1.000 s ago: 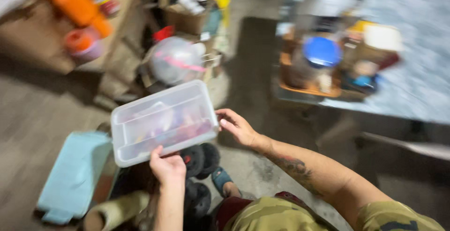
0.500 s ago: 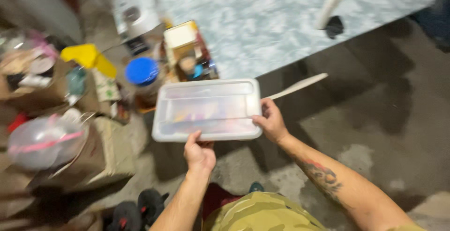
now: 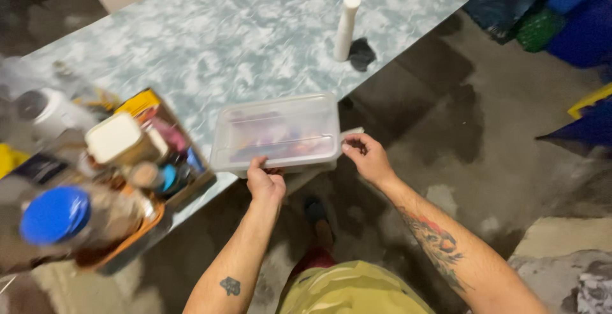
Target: The person picks up and organizes plastic containers and lids on a table, then wipes down a container and a blue tray using a black cloth.
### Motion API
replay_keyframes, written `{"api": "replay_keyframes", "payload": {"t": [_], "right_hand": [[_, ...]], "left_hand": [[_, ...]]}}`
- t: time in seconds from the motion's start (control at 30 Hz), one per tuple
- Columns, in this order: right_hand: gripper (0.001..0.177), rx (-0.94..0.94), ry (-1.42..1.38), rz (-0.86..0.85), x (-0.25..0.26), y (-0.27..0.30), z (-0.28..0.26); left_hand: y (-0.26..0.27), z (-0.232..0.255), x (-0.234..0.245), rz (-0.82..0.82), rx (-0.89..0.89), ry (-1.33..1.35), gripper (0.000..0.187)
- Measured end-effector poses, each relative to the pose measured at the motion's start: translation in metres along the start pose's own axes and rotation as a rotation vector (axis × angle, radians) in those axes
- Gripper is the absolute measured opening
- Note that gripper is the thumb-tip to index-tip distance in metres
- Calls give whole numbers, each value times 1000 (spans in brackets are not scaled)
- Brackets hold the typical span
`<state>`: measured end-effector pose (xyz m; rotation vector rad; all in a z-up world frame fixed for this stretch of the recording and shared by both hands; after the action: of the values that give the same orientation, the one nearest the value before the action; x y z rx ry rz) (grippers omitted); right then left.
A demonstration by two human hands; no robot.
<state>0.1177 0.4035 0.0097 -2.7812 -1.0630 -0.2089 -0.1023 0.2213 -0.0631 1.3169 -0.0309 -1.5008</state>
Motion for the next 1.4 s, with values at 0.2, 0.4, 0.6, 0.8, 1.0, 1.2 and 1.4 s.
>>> {"api": "replay_keyframes", "payload": {"t": [0.2, 0.4, 0.6, 0.8, 1.0, 1.2, 1.4], "right_hand": [[30, -123, 50, -8, 24, -94, 25], [28, -185, 149, -8, 42, -160, 60], [35, -127, 227, 22, 57, -238, 100], [64, -5, 273, 98, 68, -342, 125], [84, 56, 213, 82, 67, -413, 100], [62, 117, 195, -35, 56, -449, 86], [66, 85, 50, -403, 62, -448, 25]], "left_hand": [[-139, -31, -33, 42, -18, 51, 25], [-203, -62, -53, 80, -87, 9, 22], [-174, -76, -100, 13, -16, -57, 38], [-147, -66, -131, 26, 151, -389, 56], [-112, -70, -137, 5, 60, -703, 37], [-64, -32, -187, 115, -1120, -1756, 21], [-74, -24, -164, 200, -1203, -2014, 41]]}}
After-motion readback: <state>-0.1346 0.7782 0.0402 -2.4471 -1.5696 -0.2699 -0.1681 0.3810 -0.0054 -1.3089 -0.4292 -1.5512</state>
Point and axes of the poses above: each hand's wrist, its own y-axis away from the middle knuckle, its own x-axis out of the back of the hand, z = x × y, the point moved 1 cm from there along -y, towards the middle knuckle, and after that the axes turned 3 degrees about -y, right-handed, at the moved point
